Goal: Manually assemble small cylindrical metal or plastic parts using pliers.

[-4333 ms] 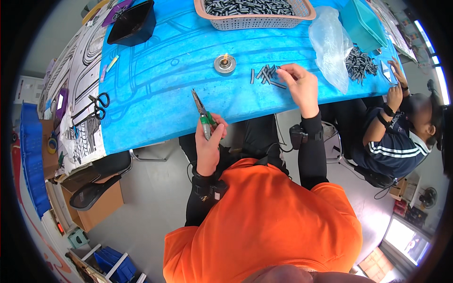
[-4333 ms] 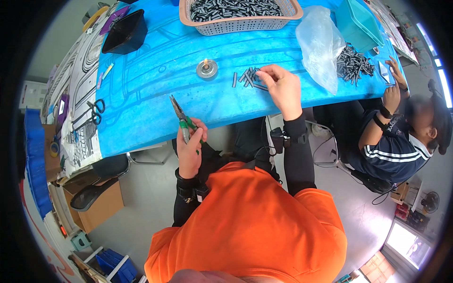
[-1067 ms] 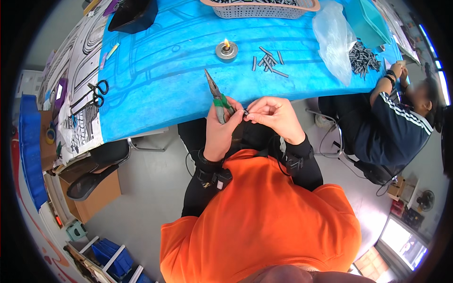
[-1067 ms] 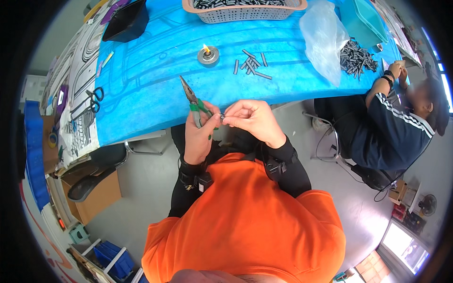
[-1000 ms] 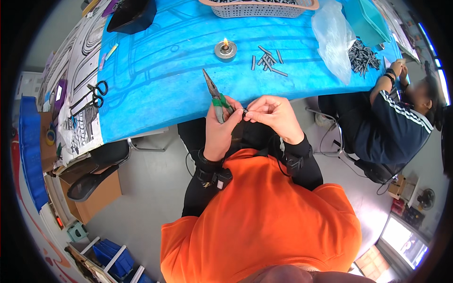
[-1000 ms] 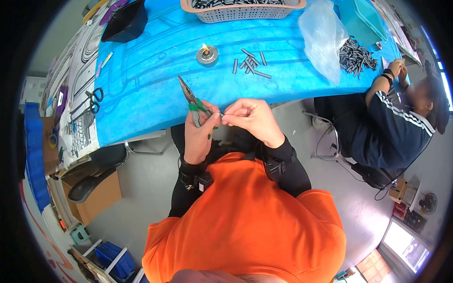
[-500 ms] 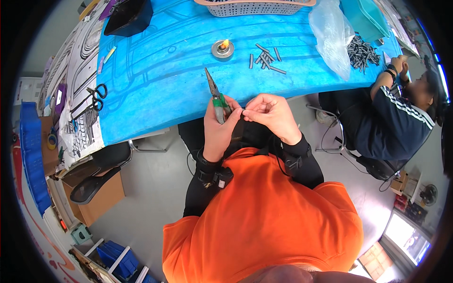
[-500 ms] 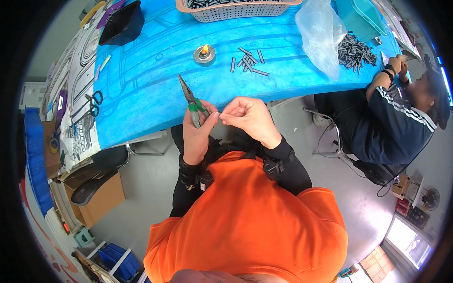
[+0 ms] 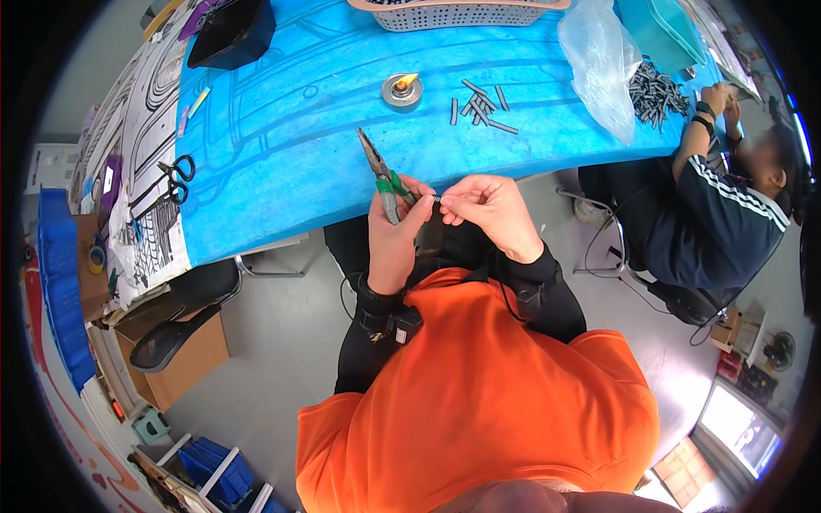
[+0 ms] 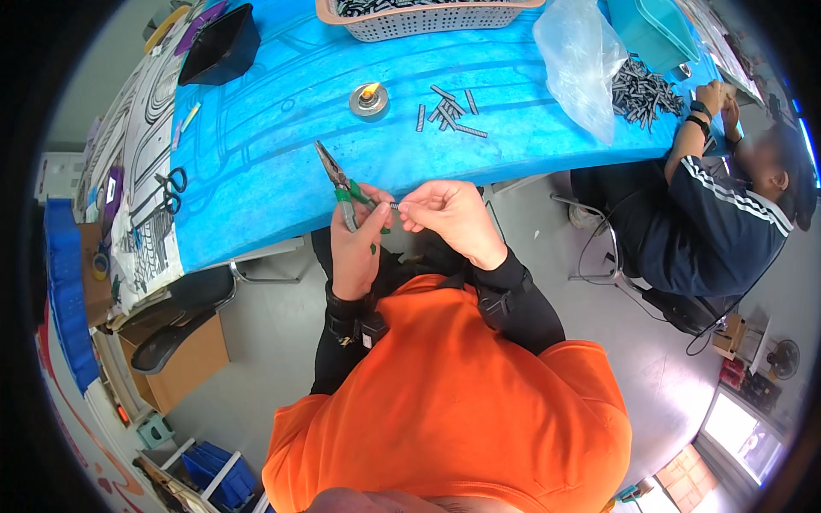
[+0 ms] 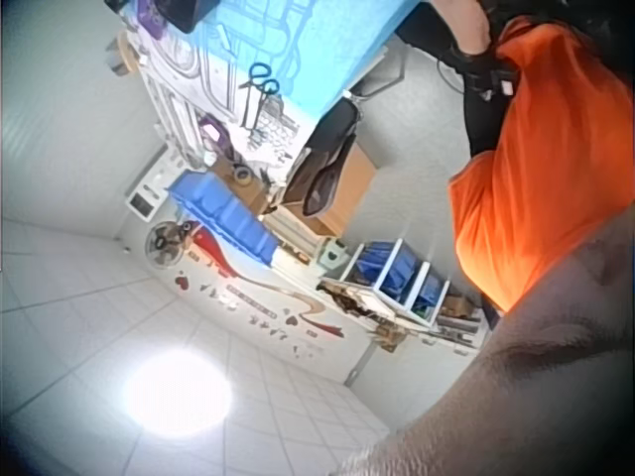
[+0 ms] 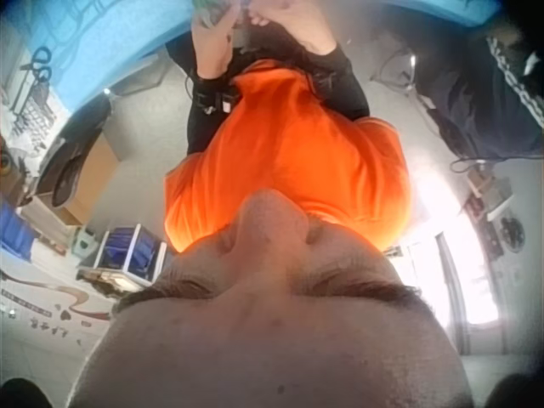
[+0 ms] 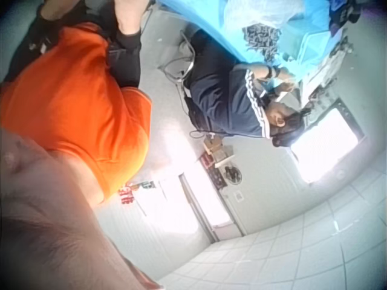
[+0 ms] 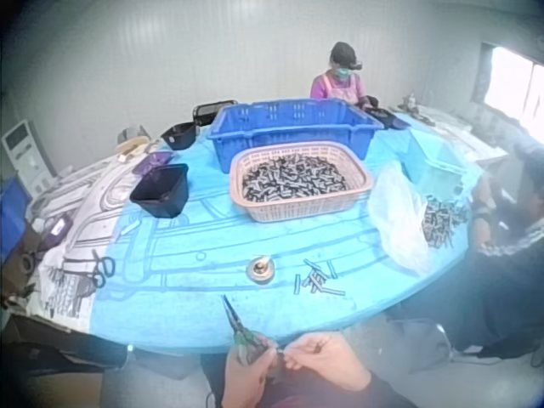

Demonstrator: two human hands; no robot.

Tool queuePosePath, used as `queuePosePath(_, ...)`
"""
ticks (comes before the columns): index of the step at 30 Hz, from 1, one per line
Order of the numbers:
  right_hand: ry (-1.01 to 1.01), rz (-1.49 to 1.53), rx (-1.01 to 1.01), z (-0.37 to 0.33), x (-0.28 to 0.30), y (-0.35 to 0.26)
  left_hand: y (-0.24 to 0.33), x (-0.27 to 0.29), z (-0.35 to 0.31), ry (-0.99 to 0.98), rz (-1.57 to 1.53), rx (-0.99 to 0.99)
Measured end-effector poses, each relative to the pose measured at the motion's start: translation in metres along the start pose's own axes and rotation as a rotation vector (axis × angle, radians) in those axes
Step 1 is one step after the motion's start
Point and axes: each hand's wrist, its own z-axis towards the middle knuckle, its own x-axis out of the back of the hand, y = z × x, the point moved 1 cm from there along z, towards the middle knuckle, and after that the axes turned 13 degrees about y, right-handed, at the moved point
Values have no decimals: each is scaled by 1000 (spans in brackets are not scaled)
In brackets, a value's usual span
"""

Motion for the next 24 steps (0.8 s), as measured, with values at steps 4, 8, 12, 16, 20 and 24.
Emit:
queuePosePath(4, -48, 57, 54, 0, -3, -2, 2, 0, 1, -11, 81, -112)
queuePosePath(8, -23, 98, 47, 0, -5, -2, 2, 2, 1, 29, 70, -124)
queuePosePath(12, 33, 57, 0, 0, -4, 1, -1, 2, 1, 45, 10, -57)
queuePosePath(16, 5, 81, 86, 2, -7, 4, -3, 0, 1, 43, -57, -110)
queuePosePath(20, 111, -66, 243, 11, -9, 0, 0, -2, 4, 79, -16, -180)
queuePosePath(24, 375, -255, 484, 47, -5, -21, 5, 2, 7, 105, 53, -156)
